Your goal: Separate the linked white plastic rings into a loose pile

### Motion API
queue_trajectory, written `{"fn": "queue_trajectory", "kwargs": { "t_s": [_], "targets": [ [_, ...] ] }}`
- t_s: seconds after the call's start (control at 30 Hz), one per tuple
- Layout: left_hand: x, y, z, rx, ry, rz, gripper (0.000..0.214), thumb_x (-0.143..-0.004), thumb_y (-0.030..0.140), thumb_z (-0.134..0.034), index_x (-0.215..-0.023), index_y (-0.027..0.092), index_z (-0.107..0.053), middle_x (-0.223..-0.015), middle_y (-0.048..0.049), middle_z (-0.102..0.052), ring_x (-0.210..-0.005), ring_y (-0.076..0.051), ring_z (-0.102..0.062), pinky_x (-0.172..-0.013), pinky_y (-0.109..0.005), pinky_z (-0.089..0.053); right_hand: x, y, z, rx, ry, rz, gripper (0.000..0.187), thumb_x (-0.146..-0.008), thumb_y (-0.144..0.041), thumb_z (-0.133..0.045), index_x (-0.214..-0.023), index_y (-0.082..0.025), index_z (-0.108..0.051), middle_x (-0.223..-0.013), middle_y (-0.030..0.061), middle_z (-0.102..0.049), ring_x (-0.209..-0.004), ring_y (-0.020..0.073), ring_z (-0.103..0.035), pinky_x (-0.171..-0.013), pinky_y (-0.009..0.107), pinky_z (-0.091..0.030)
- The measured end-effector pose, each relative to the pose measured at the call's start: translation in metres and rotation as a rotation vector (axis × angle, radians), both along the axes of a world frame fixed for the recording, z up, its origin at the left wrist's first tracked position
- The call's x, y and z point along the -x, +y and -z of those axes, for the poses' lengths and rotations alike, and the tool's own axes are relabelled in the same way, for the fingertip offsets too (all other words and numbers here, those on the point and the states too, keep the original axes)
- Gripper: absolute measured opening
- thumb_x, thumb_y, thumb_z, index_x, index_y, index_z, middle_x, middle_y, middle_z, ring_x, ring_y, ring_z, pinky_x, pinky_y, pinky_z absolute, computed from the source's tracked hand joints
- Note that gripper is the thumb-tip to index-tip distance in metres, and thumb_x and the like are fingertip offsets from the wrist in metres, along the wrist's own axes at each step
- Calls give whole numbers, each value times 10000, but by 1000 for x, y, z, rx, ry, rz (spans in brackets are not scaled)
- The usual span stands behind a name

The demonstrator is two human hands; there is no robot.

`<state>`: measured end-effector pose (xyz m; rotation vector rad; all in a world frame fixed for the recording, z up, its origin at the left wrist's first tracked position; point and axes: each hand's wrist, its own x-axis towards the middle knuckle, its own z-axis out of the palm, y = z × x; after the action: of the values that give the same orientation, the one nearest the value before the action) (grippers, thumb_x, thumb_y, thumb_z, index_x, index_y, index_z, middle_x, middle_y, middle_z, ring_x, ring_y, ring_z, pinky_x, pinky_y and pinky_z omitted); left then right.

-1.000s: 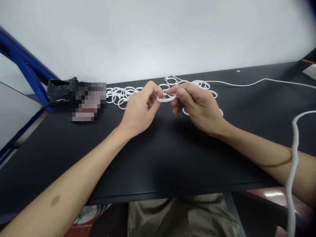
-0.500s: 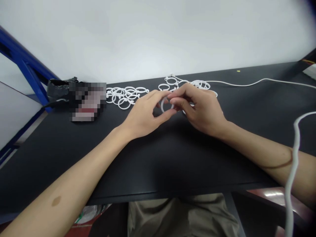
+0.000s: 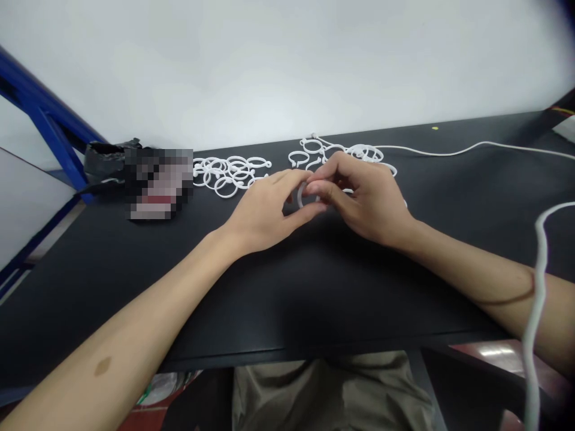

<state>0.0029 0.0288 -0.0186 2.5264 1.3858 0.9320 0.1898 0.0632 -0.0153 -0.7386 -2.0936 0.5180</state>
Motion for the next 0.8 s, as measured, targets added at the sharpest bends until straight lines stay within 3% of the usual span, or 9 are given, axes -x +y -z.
{"fn": "queue_trajectory", "kwargs": {
  "t_s": [0.37, 0.67, 0.8],
  "targets": [
    [-1, -1, -1, 24, 17, 5, 328, -944, 427, -578, -1150, 174, -607, -931, -18, -687, -813, -177, -651, -764, -296, -503, -1, -3, -4, 35, 4, 13, 176, -914, -308, -653, -761, -228, -625, -710, -34, -689, -583, 101, -579, -592, 273, -483],
    [-1, 0, 1, 45, -5, 11, 291, -975, 421, -534, -1147, 194, -597, -883, -7, -678, -751, -153, -630, -726, -268, -499, 0, -2, -1, 21, -25, 33, 155, -947, -320, -600, -898, -192, -671, -783, 1, -711, -618, 106, -573, -617, 275, -471],
    [-2, 0, 0, 40, -15, 0, 294, -960, 415, -557, -1156, 199, -597, -890, 0, -680, -742, -144, -627, -733, -265, -497, 0, -3, -2, -4, -28, 42, 138, -947, -295, -597, -874, -201, -667, -786, -3, -713, -616, 110, -585, -638, 283, -477]
  ]
}}
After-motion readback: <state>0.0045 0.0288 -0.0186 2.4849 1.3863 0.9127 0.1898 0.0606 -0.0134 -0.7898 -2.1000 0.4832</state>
